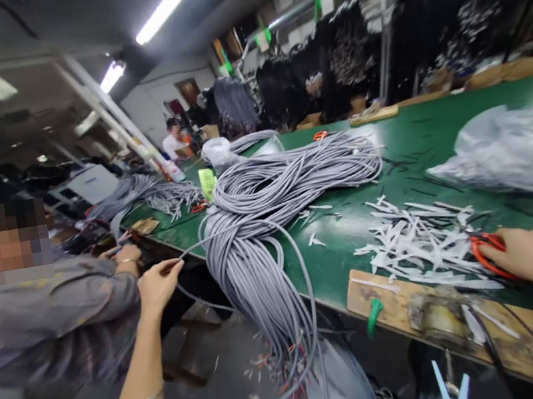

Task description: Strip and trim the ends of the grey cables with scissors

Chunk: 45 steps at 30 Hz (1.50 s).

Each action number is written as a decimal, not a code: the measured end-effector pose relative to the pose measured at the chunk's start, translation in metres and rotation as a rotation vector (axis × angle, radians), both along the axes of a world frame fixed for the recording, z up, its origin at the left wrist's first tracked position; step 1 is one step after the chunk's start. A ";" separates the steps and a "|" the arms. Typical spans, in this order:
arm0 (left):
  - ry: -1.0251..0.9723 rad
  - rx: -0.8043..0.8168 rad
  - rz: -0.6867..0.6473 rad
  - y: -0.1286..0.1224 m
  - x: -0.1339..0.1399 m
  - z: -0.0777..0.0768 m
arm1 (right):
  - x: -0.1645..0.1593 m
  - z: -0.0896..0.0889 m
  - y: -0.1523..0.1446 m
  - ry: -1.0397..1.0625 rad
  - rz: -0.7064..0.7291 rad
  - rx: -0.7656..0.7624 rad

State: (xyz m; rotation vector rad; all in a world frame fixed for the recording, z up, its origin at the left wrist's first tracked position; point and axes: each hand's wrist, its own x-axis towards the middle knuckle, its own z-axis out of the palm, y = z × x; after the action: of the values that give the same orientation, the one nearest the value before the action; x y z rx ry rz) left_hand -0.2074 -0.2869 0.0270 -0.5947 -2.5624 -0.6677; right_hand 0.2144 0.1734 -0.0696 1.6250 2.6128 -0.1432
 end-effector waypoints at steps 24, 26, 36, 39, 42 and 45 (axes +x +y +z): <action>-0.225 -0.758 -0.330 0.281 0.034 -0.020 | -0.003 0.025 -0.027 0.036 0.074 -0.001; -0.241 -0.782 -0.347 0.281 0.036 -0.015 | -0.003 0.029 -0.029 0.043 0.082 -0.008; -0.170 -0.777 -0.563 0.231 0.054 -0.028 | -0.006 0.028 -0.031 0.019 0.099 -0.045; -0.091 -0.651 -0.633 0.230 0.058 -0.034 | -0.006 0.027 -0.029 0.004 0.091 -0.052; -0.012 -0.520 -0.668 0.235 0.063 -0.039 | -0.006 0.030 -0.030 -0.005 0.071 -0.058; 0.068 -0.375 -0.617 0.238 0.064 -0.039 | -0.004 0.034 -0.032 0.027 0.041 -0.030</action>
State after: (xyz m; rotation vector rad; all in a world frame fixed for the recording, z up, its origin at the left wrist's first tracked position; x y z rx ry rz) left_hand -0.1433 -0.0487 -0.0118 -1.5380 -2.4439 -0.3294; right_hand 0.2104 0.1410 -0.0360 1.5702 2.6484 -0.2036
